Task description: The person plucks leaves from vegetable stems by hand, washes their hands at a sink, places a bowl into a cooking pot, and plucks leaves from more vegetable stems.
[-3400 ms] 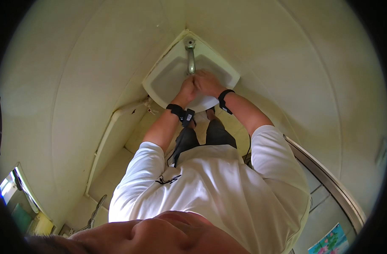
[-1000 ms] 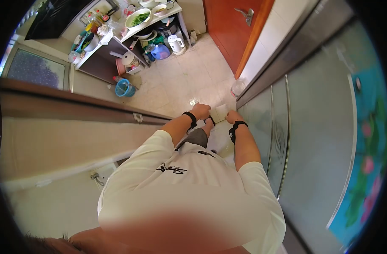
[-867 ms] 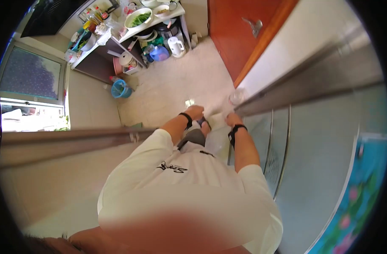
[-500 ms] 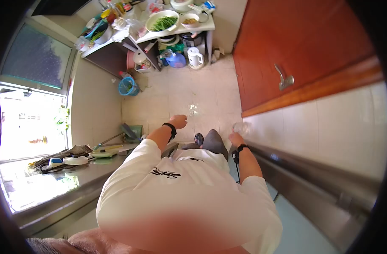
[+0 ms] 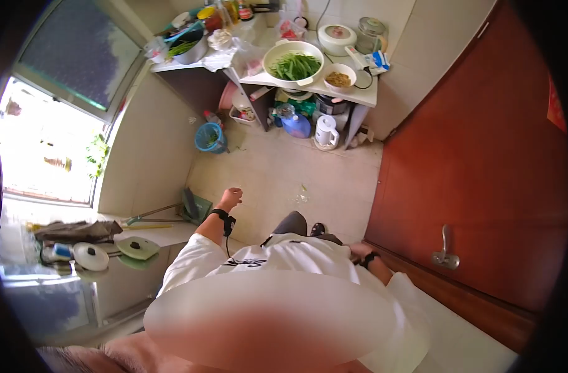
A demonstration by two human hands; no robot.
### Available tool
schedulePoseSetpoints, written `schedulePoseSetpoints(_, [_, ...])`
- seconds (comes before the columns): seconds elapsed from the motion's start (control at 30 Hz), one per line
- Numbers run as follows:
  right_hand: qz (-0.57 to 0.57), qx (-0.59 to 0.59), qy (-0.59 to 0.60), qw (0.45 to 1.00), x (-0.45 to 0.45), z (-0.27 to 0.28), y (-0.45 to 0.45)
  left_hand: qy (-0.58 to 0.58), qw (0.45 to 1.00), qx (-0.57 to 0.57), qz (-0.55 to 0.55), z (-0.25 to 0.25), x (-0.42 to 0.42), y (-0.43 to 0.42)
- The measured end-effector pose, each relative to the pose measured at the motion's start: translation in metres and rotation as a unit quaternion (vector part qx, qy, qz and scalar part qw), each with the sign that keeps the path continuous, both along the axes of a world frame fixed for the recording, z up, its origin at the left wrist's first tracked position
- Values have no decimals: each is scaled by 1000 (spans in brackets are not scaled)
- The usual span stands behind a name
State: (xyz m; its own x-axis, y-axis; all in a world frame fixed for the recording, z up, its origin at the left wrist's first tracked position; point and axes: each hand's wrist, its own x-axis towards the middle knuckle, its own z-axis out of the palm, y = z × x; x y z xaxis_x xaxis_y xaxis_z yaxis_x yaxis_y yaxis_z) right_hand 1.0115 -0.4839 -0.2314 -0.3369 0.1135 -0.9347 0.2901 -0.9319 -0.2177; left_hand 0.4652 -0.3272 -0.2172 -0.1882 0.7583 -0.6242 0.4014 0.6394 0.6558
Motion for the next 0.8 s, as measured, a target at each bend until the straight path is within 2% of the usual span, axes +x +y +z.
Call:
schedulePoseSetpoints(0.03, [82, 44, -132, 987, 1, 41, 37, -24, 999, -21, -21, 1, 1, 5])
schedulePoseSetpoints(0.07, [83, 120, -127, 981, 8, 29, 59, -48, 997, -37, -43, 7, 4, 17])
schedulePoseSetpoints(0.1, [72, 213, -54, 973, 30, 21, 84, -51, 997, -21, -47, 12, 9, 28])
schedulePoseSetpoints(0.17, [36, 320, -78, 943, 23, 37, 155, -55, 997, -7, -57, 30, 15, 54])
schedulePoseSetpoints(0.2, [14, 344, -53, 937, 26, 39, 197, -68, 998, 6, -4, 29, 17, 65])
schedulePoseSetpoints(0.23, [4, 435, -80, 897, 23, 44, 234, -80, 995, 16, 51, 26, 18, 74])
schedulePoseSetpoints(0.27, [0, 501, -118, 857, 21, 49, 275, -81, 996, 2, 45, 24, 17, 81])
schedulePoseSetpoints(0.3, [-31, 523, -137, 841, 8, 79, 313, -111, 991, -5, 75, 21, 13, 90])
schedulePoseSetpoints(0.33, [14, 589, -148, 795, 6, 99, 356, -142, 984, -4, 104, 20, 10, 109])
schedulePoseSetpoints(0.37, [-1, 608, -143, 781, -10, 139, 391, -146, 984, -7, 98, 24, 5, 127])
schedulePoseSetpoints(0.4, [-9, 591, -163, 790, -20, 170, 425, -161, 982, 2, 99, 32, -1, 144])
schedulePoseSetpoints(0.47, [21, 635, -213, 742, -33, 208, 491, -182, 978, 7, 102, 43, -16, 177])
schedulePoseSetpoints(0.53, [33, 669, -226, 707, -33, 215, 562, -218, 960, 77, 158, 56, -38, 216])
schedulePoseSetpoints(0.57, [44, 677, -236, 696, -36, 222, 592, -217, 961, 70, 156, 63, -47, 234])
schedulePoseSetpoints(0.63, [76, 697, -284, 654, -31, 214, 652, -228, 939, 150, 209, 82, -61, 267])
schedulePoseSetpoints(0.7, [52, 652, -291, 699, -30, 212, 701, -227, 935, 163, 218, 114, -64, 292])
schedulePoseSetpoints(0.73, [52, 649, -290, 702, -29, 209, 726, -229, 927, 187, 230, 129, -64, 307])
schedulePoseSetpoints(0.8, [81, 657, -353, 661, -26, 197, 770, -222, 928, 197, 226, 151, -65, 331])
